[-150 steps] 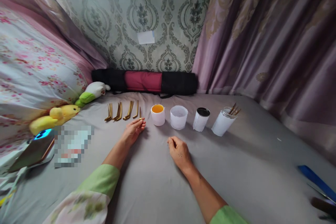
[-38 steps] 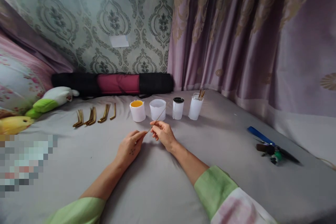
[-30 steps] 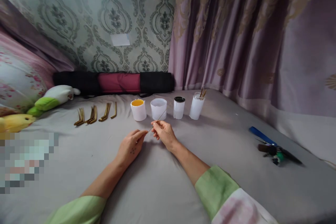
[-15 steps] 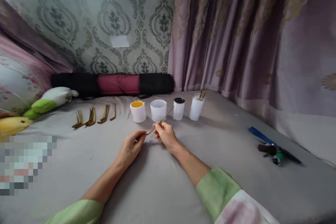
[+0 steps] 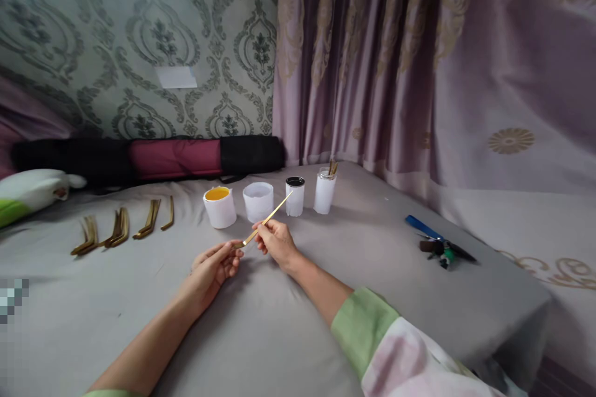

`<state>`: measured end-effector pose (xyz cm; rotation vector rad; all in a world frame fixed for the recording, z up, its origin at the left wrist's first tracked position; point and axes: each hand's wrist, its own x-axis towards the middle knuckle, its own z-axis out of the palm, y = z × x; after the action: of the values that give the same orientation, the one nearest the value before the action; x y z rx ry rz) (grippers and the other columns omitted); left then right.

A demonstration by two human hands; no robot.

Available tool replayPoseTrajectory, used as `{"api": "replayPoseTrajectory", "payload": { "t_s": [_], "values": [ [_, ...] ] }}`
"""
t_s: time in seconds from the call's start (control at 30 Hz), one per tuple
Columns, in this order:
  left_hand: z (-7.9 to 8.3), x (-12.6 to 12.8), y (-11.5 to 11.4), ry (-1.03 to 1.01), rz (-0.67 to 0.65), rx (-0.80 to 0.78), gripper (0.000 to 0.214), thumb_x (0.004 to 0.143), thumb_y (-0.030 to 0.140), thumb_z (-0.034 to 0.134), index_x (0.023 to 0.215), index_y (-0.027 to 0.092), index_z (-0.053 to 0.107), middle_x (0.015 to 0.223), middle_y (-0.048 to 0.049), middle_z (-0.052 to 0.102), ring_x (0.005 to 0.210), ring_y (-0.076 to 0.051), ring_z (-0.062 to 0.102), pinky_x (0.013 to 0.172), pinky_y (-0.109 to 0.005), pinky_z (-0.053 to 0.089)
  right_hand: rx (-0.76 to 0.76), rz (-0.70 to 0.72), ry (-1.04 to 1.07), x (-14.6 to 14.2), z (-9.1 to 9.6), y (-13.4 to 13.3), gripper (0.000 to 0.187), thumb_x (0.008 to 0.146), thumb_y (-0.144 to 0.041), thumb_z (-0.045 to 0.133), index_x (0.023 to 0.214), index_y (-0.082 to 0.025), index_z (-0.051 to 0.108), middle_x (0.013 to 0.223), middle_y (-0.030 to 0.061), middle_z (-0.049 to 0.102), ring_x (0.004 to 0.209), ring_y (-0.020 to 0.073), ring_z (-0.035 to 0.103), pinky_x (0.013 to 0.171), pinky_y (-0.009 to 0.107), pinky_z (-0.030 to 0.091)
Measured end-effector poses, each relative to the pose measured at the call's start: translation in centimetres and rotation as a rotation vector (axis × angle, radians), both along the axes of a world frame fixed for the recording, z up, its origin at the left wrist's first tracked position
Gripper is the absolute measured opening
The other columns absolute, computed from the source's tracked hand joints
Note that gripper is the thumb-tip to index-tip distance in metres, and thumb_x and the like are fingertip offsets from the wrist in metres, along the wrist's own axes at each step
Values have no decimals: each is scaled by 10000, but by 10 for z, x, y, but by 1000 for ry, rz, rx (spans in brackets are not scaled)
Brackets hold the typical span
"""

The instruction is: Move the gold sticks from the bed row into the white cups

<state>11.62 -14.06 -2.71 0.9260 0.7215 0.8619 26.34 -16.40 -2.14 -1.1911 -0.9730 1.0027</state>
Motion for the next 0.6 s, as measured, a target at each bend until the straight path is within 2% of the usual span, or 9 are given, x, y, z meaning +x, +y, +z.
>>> {"api": "replayPoseTrajectory", "payload": {
  "t_s": [0.23,0.6],
  "values": [
    [6,-2,1,-49,-79,-136,177,753,140,510,899,67,579,699,-79,591,543,-80,533,491,-180,449,-8,3,-6,1,1,1,212,717,-318,501,793,-136,578,554,-29,503,405,46,441,352,161,319],
    [8,-3,-1,-107,-160,-296,160,759,159,515,898,89,553,729,-73,585,587,-88,555,517,-179,473,-24,5,-70,3,4,-2,217,717,-322,497,802,-142,585,564,-27,508,411,48,446,360,165,328]
  ]
}}
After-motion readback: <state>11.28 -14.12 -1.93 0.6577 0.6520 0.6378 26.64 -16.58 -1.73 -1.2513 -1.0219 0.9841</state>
